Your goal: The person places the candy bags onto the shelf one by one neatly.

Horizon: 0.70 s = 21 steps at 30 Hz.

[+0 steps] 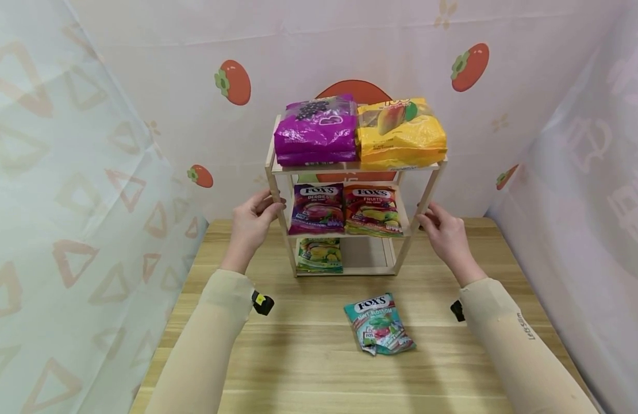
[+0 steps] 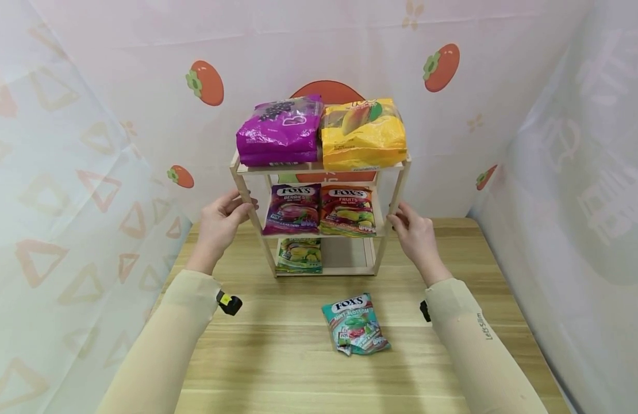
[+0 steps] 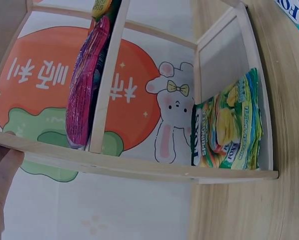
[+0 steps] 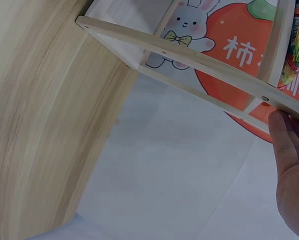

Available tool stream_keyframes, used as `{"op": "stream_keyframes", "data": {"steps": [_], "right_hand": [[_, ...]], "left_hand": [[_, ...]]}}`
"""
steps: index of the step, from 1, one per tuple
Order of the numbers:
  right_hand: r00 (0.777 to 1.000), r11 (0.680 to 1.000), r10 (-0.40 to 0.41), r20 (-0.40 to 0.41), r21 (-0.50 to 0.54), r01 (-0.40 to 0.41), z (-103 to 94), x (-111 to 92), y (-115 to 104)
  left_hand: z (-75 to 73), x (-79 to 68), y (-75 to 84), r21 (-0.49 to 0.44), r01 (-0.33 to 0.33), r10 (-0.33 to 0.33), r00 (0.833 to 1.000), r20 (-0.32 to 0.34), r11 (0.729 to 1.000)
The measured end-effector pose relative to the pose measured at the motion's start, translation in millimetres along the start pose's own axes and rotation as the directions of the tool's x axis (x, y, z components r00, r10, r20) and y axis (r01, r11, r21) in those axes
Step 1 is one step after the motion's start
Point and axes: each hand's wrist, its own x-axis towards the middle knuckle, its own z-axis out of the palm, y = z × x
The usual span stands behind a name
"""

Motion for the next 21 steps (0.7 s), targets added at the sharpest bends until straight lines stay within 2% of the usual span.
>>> {"op": "stream_keyframes", "data": {"steps": [14, 18, 21], "right_hand": [[0.999, 0.999, 0.024, 0.040, 0.021, -0.025, -2.2, -1.7, 1.3], [0.997, 0.997, 0.056, 0.058, 0.050, -0.059, -3.5, -2.1, 1.0], [0.991, 0.993, 0.093, 0.101, 0.057, -0.099, -4.9, -3.9, 0.5]], "left_hand": [[-2.3, 0.8, -0.8, -0.011, 0.033, -0.033, 0.999, 0.023, 0.999], [-3.0, 0.8, -0.4, -0.016, 0.037, -0.037, 0.999, 0.029, 0.999], [-3.2, 1.2, -1.5, -0.022, 0.037, -0.037, 0.999, 0.030, 0.999]]}}
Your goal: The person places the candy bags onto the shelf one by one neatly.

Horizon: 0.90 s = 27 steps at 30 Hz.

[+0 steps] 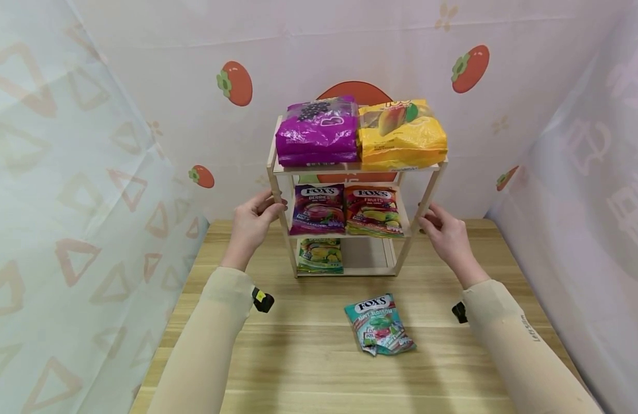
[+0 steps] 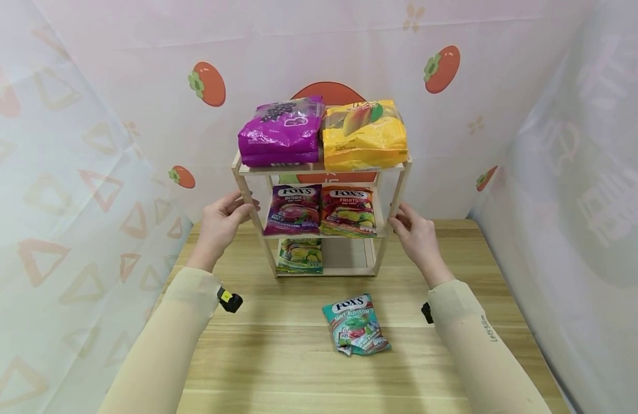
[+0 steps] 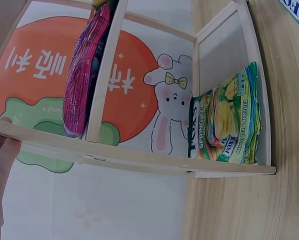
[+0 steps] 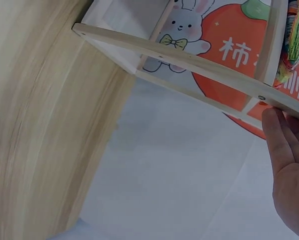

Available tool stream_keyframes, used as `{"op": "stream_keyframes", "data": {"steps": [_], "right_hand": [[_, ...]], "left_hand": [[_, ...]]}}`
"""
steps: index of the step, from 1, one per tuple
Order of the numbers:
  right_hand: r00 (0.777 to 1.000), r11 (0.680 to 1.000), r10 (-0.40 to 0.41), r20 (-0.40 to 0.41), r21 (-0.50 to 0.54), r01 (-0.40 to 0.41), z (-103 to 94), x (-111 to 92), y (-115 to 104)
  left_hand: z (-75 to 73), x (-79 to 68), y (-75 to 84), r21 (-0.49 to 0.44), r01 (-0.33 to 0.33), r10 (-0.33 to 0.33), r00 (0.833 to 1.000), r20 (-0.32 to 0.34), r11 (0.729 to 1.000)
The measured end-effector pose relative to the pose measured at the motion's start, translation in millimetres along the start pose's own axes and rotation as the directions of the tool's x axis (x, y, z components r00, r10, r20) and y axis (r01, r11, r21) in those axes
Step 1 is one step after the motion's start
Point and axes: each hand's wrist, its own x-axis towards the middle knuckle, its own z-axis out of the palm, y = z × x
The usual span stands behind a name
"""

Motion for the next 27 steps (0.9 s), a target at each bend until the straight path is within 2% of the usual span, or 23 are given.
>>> {"op": "stream_keyframes", "data": {"steps": [6, 14, 19, 27], "right_hand": [[0.990, 0.997, 0.081, 0.118, 0.007, -0.082, 2.3, -8.6, 7.7], [0.974, 0.994, 0.109, 0.200, -0.001, -0.111, 9.0, -22.2, 21.8], [0.945, 0.987, 0.158, 0.285, -0.029, -0.157, 16.0, -31.7, 32.7], [0.895, 0.982, 0.183, 0.407, -0.030, -0.187, 28.8, -47.7, 47.3]], "left_hand": [[-0.8, -0.5, -2.2, -0.014, -0.014, 0.014, 1.000, 0.002, 1.000], [-1.3, -0.1, -3.9, -0.003, -0.014, 0.014, 1.000, 0.005, 1.000], [-0.5, 0.8, -4.2, 0.003, -0.021, 0.021, 1.000, 0.001, 1.000], [0.0, 0.4, -5.0, 0.008, -0.040, 0.040, 0.999, -0.002, 0.999]]}}
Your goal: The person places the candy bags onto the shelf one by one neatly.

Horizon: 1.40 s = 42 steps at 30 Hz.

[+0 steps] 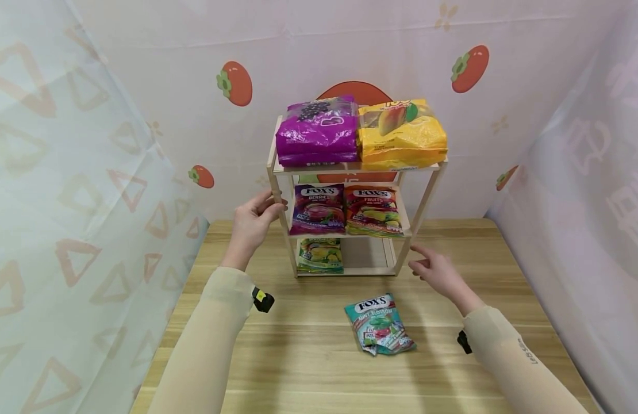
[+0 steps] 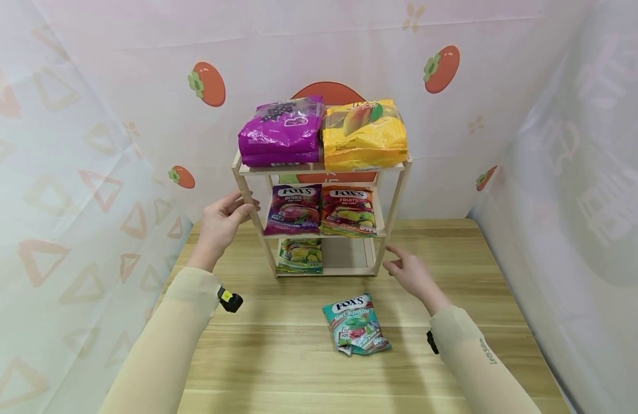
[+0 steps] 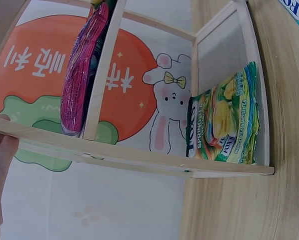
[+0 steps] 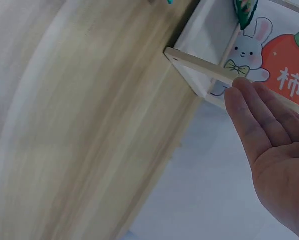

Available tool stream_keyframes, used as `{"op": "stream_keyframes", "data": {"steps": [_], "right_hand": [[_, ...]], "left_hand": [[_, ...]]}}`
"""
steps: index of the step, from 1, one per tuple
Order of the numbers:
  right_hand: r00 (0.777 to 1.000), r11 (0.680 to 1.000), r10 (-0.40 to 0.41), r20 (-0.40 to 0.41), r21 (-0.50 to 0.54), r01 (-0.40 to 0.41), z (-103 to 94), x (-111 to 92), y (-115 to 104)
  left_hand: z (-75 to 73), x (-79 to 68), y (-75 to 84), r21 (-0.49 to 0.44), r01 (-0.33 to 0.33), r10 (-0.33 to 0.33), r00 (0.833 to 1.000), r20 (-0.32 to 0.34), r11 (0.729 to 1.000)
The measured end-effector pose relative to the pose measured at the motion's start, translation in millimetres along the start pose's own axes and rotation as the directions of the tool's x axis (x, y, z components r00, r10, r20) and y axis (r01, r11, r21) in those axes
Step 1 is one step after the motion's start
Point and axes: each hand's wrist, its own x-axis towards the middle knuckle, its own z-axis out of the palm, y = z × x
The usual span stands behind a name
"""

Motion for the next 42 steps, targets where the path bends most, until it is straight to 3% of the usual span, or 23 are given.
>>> {"op": "stream_keyframes", "data": {"steps": [4, 8, 15, 20, 26, 37, 42], "right_hand": [[0.994, 0.992, 0.069, 0.081, 0.101, -0.077, 10.8, -5.3, 6.7], [0.972, 0.958, 0.145, 0.184, 0.220, -0.185, 22.9, -12.6, 12.6], [0.933, 0.917, 0.217, 0.288, 0.267, -0.296, 42.9, -26.8, 19.5], [0.937, 0.930, 0.267, 0.223, 0.194, -0.311, 59.6, -31.4, 26.2], [0.920, 0.928, 0.345, 0.187, 0.081, -0.364, 75.0, -37.6, 29.4], [0.935, 0.951, 0.304, 0.181, -0.107, -0.289, 90.1, -51.2, 31.0], [0.934, 0.953, 0.294, 0.201, -0.137, -0.271, 92.3, -52.1, 30.3]], "left_hand": [[0.5, -0.1, -0.3, -0.006, -0.008, 0.008, 1.000, -0.001, 1.000], [0.6, -0.3, 0.0, -0.016, 0.000, 0.000, 1.000, 0.005, 1.000], [0.9, -0.3, 0.1, -0.002, 0.008, -0.008, 1.000, 0.008, 1.000], [1.1, -0.3, -0.1, -0.006, -0.005, 0.005, 1.000, 0.007, 1.000], [0.5, -1.2, 1.0, -0.012, -0.005, 0.005, 1.000, 0.004, 1.000], [1.6, -0.3, 1.3, 0.002, -0.010, 0.010, 1.000, -0.006, 1.000], [1.4, 0.0, 0.0, -0.002, -0.015, 0.015, 1.000, -0.009, 1.000]]}}
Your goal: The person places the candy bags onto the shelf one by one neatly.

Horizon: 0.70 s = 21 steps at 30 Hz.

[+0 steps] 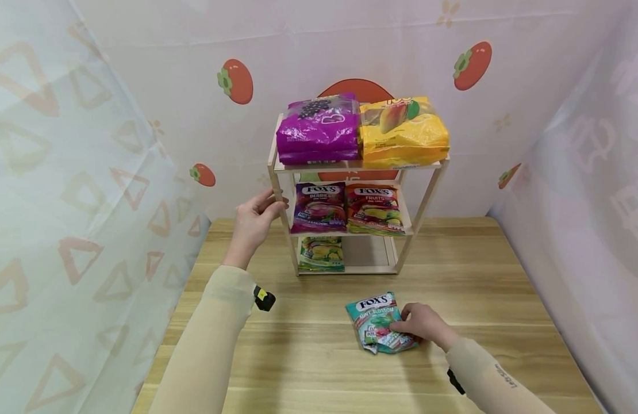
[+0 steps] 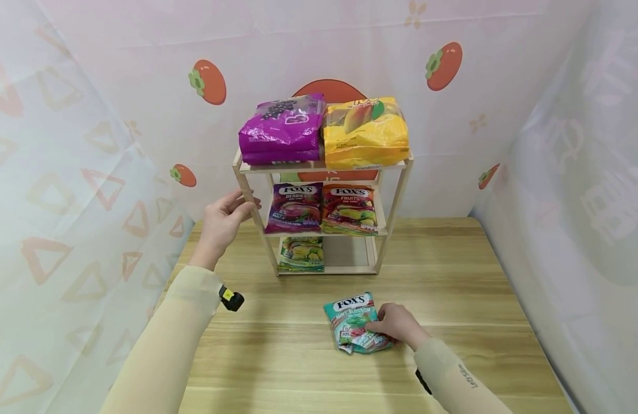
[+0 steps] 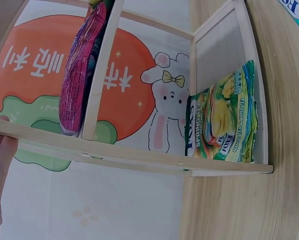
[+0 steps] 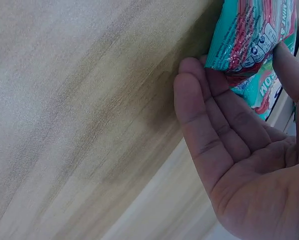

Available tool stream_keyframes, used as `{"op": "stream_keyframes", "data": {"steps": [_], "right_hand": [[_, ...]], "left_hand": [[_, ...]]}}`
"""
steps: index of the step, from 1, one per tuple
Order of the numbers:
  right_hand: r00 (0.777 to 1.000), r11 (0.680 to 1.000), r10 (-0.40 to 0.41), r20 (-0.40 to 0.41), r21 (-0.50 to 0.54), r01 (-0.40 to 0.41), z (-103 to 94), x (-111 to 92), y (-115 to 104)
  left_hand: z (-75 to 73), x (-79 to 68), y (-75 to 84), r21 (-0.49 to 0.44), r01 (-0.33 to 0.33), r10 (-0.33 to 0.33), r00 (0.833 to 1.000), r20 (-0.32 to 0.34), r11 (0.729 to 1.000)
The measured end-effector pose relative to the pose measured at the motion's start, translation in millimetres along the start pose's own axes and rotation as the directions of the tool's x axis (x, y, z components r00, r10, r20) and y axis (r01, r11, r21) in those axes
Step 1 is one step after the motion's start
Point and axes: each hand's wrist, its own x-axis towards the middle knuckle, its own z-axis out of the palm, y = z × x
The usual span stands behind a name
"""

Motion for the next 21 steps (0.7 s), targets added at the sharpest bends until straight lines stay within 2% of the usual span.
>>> {"op": "stream_keyframes", "data": {"steps": [21], "right_hand": [[0.998, 0.999, 0.025, -0.061, -0.034, -0.027, 21.2, 1.4, -7.3]], "left_hand": [[-0.4, -0.6, 0.0, 0.018, 0.026, -0.026, 1.000, 0.003, 1.000]]}}
